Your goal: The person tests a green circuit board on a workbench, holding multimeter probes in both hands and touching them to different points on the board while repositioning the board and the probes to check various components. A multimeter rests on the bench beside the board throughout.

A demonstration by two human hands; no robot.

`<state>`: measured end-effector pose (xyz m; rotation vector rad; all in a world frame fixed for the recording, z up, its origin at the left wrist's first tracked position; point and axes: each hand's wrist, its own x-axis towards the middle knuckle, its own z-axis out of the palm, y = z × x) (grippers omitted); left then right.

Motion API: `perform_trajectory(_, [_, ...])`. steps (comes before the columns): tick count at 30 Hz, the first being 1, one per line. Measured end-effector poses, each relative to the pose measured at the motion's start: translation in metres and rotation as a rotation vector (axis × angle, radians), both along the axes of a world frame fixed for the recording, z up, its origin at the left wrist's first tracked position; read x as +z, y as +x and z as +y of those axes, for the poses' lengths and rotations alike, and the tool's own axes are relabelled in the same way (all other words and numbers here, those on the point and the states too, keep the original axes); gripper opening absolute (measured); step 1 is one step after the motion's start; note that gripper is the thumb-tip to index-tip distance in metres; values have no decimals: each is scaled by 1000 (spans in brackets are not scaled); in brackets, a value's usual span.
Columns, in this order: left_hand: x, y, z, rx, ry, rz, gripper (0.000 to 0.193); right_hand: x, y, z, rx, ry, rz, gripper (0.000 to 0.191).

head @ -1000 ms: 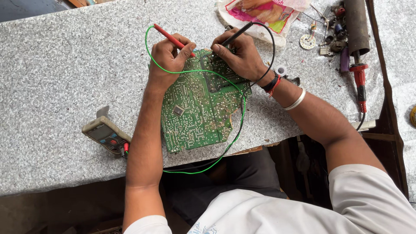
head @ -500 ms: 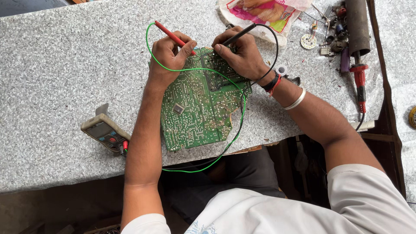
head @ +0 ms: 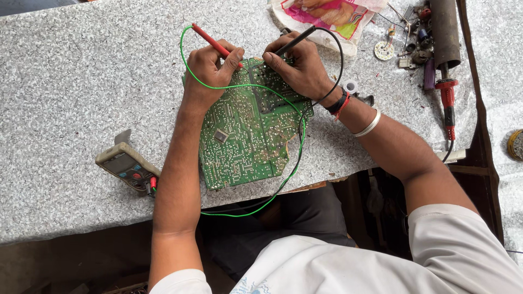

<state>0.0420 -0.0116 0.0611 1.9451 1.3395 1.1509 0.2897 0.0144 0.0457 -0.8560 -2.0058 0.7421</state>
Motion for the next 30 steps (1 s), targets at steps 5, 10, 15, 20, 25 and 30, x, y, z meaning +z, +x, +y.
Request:
perform_trajectory(5, [-1,0,1,18,-40,54,28,0,1,0,0,27,-15,23])
perform_trajectory(10, [-3,0,2,-2,-4,15,30,0,2,0,24,30,-6,23])
perform_trajectory(15, [-3,-1,1,2,-20,21,31,0,2,-1,20,22,-8,23])
perform_trajectory(20, [-1,0,-1,17,-32,24,31,0,2,-1,5,18,-14,23])
perform_trajectory(25, [3,0,-1,-9,-22,-2,29,0,1,-2,3,40,-10,22])
perform_trajectory(30, [6,-1,-3,-1,-31,16,29,0,0,-3,1,44,-25,21])
